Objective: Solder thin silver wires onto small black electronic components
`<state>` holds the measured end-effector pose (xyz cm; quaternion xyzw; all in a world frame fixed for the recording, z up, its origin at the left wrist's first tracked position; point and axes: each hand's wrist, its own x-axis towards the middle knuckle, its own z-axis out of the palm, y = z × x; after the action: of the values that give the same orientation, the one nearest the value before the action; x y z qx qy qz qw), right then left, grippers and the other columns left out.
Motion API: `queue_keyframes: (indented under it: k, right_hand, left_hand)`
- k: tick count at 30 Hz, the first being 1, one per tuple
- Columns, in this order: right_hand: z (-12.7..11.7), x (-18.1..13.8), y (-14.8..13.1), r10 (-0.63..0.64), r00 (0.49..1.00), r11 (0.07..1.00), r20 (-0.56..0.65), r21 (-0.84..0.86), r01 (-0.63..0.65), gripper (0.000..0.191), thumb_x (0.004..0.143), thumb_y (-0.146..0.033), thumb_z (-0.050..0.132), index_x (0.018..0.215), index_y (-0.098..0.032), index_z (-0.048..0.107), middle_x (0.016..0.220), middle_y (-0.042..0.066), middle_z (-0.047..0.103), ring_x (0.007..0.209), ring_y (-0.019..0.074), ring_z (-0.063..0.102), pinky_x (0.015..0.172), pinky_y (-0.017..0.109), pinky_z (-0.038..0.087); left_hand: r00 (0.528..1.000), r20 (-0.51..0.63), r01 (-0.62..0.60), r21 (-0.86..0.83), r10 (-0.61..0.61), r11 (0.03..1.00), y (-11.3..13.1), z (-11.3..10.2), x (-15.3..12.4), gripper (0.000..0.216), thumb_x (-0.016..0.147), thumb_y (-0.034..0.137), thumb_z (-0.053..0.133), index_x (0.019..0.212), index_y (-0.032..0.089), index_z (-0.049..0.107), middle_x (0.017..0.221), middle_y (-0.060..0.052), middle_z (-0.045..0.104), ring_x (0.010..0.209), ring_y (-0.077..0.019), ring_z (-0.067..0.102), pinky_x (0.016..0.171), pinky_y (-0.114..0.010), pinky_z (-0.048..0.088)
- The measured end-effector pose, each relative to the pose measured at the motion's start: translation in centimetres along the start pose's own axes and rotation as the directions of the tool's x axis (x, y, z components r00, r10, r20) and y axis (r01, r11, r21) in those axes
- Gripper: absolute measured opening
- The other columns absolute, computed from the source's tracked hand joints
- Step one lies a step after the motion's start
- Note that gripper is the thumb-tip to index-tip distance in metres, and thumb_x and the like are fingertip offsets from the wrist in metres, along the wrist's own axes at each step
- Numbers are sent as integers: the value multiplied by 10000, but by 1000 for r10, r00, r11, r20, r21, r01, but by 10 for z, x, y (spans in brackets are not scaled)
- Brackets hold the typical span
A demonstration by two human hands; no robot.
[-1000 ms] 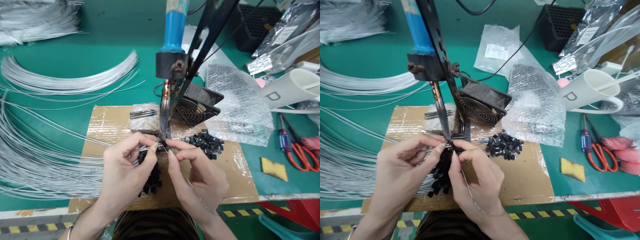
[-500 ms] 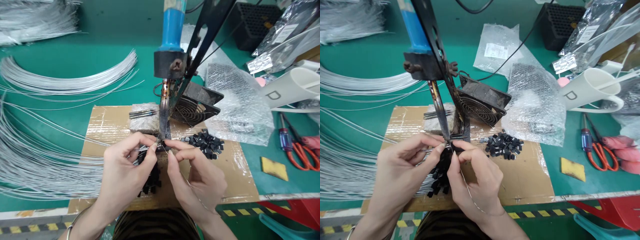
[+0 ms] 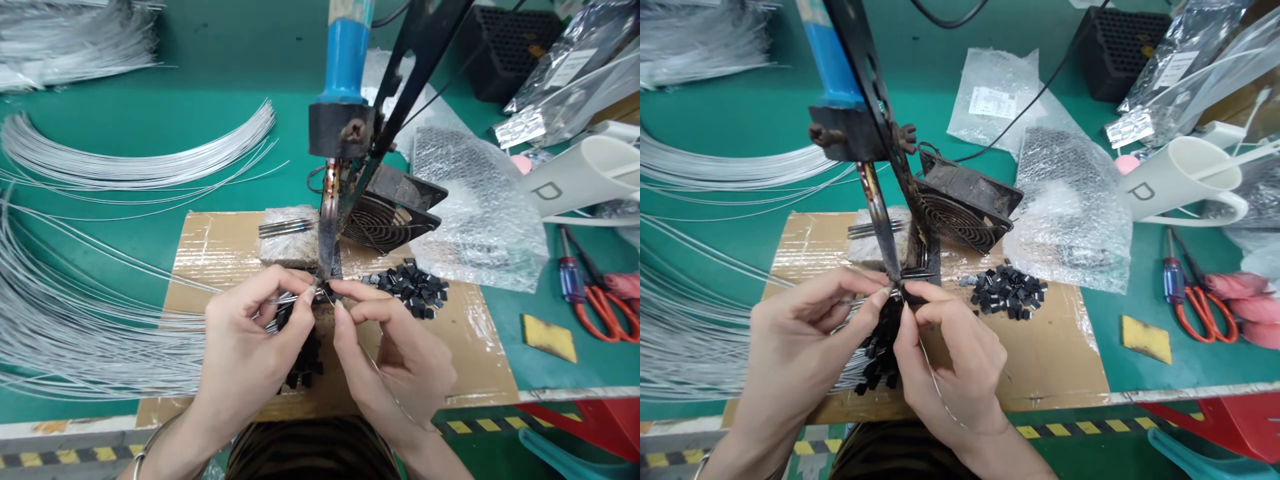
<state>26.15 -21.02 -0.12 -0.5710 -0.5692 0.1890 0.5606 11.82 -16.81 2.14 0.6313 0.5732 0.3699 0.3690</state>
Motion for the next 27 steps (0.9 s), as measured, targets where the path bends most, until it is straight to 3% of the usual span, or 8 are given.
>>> queue_keyframes:
  k: [3, 5, 11, 16, 21, 27]
  right_hand:
    - [0, 0, 0, 1, 1000, 1000, 2, -5, -1, 207, 867, 14, 722, 867, -185, 665, 1029, 59, 844, 908, 179, 829, 849, 249, 677]
    - [0, 0, -1, -2, 1000, 1000, -5, -5, 2, 202, 869, 10, 723, 870, -184, 667, 1027, 63, 845, 898, 178, 829, 844, 249, 678]
    - [0, -2, 1, 8, 1000, 1000, -3, -7, -8, 200, 871, 2, 720, 878, -192, 672, 1047, 68, 845, 892, 185, 829, 838, 271, 684]
    - [1, -1, 1, 12, 1000, 1000, 4, 3, -12, 203, 878, -6, 707, 883, -205, 668, 1034, 67, 848, 893, 197, 831, 817, 294, 688]
    - [1, -1, 2, 13, 1000, 1000, -1, 10, -13, 205, 877, -16, 711, 893, -217, 674, 1060, 63, 846, 893, 200, 826, 817, 316, 688]
    - [3, 0, 2, 20, 1000, 1000, -14, 11, -20, 213, 854, -3, 726, 879, -209, 677, 1048, 59, 848, 865, 191, 828, 816, 294, 683]
  left_hand:
    - [1000, 5, -15, 12, 15, 1000, 0, 0, 0, 138, 883, 137, 695, 789, 234, 724, 824, 66, 754, 485, -56, 375, 437, -239, 279]
    - [1000, 4, -19, 11, 19, 1000, 1, 0, 1, 141, 886, 138, 691, 785, 232, 721, 825, 67, 752, 479, -58, 338, 438, -245, 271]
    - [1000, 8, -3, 1, 3, 1000, 2, 2, 2, 139, 875, 138, 693, 772, 227, 722, 811, 54, 754, 503, -61, 445, 449, -227, 320]
    - [999, 18, 41, -40, -40, 998, 0, 4, 5, 119, 870, 159, 703, 776, 227, 731, 838, 27, 778, 685, -109, 666, 521, -195, 428]
    - [999, 7, 41, -38, -41, 998, -1, 2, 4, 118, 869, 159, 708, 780, 231, 736, 839, 34, 781, 619, -86, 632, 452, -195, 353]
    - [999, -3, 50, -61, -50, 997, -1, 1, 2, 120, 874, 154, 719, 798, 243, 747, 860, 35, 787, 747, -115, 712, 586, -180, 490]
